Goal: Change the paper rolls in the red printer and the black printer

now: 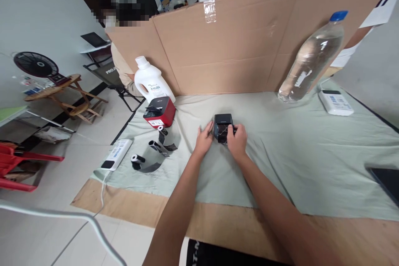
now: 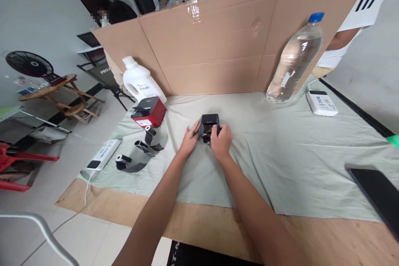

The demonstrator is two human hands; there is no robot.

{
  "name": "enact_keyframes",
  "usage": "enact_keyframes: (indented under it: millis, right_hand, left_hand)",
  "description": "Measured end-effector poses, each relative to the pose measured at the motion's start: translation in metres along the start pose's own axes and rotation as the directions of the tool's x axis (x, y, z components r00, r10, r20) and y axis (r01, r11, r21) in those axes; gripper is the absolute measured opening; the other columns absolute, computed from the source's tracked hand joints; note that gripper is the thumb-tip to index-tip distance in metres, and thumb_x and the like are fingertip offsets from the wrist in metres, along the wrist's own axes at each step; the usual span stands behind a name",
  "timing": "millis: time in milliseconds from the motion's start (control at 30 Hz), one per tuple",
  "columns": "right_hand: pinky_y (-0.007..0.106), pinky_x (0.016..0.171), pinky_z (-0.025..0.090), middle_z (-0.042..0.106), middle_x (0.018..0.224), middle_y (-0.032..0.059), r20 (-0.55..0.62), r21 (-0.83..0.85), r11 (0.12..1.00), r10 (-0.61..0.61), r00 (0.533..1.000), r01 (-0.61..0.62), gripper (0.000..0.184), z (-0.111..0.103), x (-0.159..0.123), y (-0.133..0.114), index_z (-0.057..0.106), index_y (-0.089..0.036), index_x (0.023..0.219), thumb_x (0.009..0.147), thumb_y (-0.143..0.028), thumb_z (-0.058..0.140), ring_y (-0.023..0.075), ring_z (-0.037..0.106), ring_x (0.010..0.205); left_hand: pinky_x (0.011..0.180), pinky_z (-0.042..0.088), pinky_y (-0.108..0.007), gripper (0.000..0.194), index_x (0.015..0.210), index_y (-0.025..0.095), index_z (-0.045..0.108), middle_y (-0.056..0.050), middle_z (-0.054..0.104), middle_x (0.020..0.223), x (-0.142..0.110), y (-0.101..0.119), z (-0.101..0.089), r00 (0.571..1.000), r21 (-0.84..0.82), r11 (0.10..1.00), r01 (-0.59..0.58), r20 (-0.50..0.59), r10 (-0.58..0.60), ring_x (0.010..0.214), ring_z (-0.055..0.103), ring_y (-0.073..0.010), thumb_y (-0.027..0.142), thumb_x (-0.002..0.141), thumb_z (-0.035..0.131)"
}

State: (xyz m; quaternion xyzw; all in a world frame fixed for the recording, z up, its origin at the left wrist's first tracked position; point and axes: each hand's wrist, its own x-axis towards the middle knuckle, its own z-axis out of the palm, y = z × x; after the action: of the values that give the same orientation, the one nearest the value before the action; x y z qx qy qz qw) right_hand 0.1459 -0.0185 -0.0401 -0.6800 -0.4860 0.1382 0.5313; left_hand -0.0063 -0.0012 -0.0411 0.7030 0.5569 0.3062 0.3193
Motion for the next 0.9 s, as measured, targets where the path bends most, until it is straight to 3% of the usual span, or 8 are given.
enact_keyframes:
  millis: [133,667,767,900]
  right_hand:
    - [0.046,0.097,0.043,0.066,0.098,0.0127,-0.006,-0.003,1.000,-0.004,1.000,0.004,0.030,0.000,0.000,0.001,0.052,-0.022,0.090,0.095,-0.049,0.042,0.0275,0.059,0.097]
    - [0.046,0.098,0.041,0.066,0.099,0.0131,0.013,0.000,1.000,0.023,1.000,-0.023,0.027,0.000,0.001,0.000,0.052,-0.021,0.090,0.095,-0.046,0.043,0.0282,0.059,0.099]
    - [0.046,0.099,0.040,0.066,0.099,0.0130,0.013,0.011,0.999,0.033,0.999,-0.033,0.027,0.000,0.001,0.000,0.052,-0.021,0.090,0.095,-0.045,0.042,0.0281,0.059,0.099]
    - [0.046,0.099,0.039,0.066,0.099,0.0125,0.022,0.009,0.999,0.040,0.999,-0.040,0.027,0.000,0.001,0.000,0.053,-0.021,0.092,0.096,-0.045,0.042,0.0278,0.058,0.099]
  left_hand:
    - [0.132,0.000,-0.050,0.074,0.160,0.032,0.031,0.003,0.042,0.160,-0.001,0.000,0.000,1.000,0.000,1.000,-0.014,-0.020,0.014,0.156,0.027,-0.0148,0.008,0.090,0.039]
    - [0.133,0.005,-0.049,0.076,0.160,0.029,0.031,0.001,0.039,0.163,-0.005,0.005,-0.001,0.994,-0.040,0.994,-0.102,-0.034,0.101,0.157,0.027,-0.0174,0.006,0.089,0.039]
    - [0.133,0.008,-0.044,0.075,0.162,0.028,0.027,0.001,0.040,0.163,0.006,0.003,0.000,0.989,-0.168,0.975,-0.142,-0.067,0.133,0.155,0.029,-0.0166,0.008,0.090,0.039]
    - [0.133,0.008,-0.041,0.076,0.162,0.026,0.028,0.000,0.042,0.161,0.044,0.000,-0.005,0.982,-0.319,0.930,-0.185,-0.105,0.160,0.156,0.029,-0.0172,0.012,0.090,0.044]
